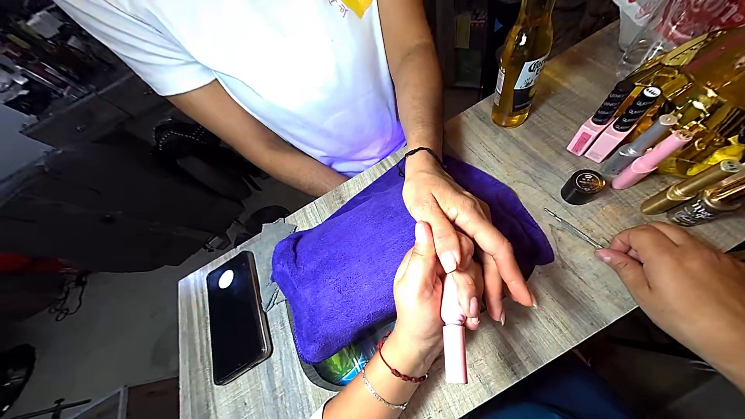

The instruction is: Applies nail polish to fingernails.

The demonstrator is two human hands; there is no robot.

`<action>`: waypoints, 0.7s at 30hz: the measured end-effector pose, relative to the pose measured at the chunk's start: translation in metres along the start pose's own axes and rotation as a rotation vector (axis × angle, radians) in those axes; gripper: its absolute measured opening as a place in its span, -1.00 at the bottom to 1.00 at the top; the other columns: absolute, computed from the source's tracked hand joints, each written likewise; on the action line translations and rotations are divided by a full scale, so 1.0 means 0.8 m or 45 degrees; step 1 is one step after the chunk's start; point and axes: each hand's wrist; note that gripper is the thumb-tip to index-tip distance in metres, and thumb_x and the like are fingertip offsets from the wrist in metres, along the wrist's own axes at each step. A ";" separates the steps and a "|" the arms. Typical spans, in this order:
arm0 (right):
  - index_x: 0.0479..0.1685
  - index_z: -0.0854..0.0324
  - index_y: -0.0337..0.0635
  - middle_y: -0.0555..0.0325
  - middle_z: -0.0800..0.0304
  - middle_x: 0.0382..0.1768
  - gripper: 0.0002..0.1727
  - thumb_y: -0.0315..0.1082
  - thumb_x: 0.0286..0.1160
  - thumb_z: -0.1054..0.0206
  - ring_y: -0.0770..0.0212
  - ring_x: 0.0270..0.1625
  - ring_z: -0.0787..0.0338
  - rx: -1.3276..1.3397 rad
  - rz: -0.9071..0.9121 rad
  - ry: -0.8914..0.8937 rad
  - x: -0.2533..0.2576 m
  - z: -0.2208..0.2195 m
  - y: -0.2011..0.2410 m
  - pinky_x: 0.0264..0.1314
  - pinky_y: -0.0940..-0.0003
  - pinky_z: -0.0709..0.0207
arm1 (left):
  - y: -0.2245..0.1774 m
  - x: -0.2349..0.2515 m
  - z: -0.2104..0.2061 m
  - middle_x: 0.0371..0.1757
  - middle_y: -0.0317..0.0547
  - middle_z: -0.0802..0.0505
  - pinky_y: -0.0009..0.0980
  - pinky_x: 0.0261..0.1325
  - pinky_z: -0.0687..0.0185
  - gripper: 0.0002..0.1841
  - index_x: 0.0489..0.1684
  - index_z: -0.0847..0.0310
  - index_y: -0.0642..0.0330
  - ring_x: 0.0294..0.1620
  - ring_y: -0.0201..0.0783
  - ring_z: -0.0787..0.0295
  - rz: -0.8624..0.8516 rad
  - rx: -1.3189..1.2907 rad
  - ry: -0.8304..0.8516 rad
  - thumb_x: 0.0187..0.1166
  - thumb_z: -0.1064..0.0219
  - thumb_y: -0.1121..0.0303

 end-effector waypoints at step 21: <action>-0.24 -0.55 -0.37 -0.13 -0.56 -0.44 -0.74 -0.29 0.66 -0.32 -0.16 -0.48 -0.60 0.098 -0.034 -0.047 0.001 -0.002 -0.005 -0.48 -0.17 -0.38 | -0.007 -0.002 -0.027 -0.82 -0.25 -0.49 -0.65 -0.83 -0.38 -0.57 -0.39 -0.60 0.12 -0.90 -0.52 -0.43 0.055 0.092 -0.304 0.83 -0.08 0.02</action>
Point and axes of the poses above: each hand's wrist, its own x-axis towards the middle knuckle, its own z-axis out of the back of the hand, y = z × x
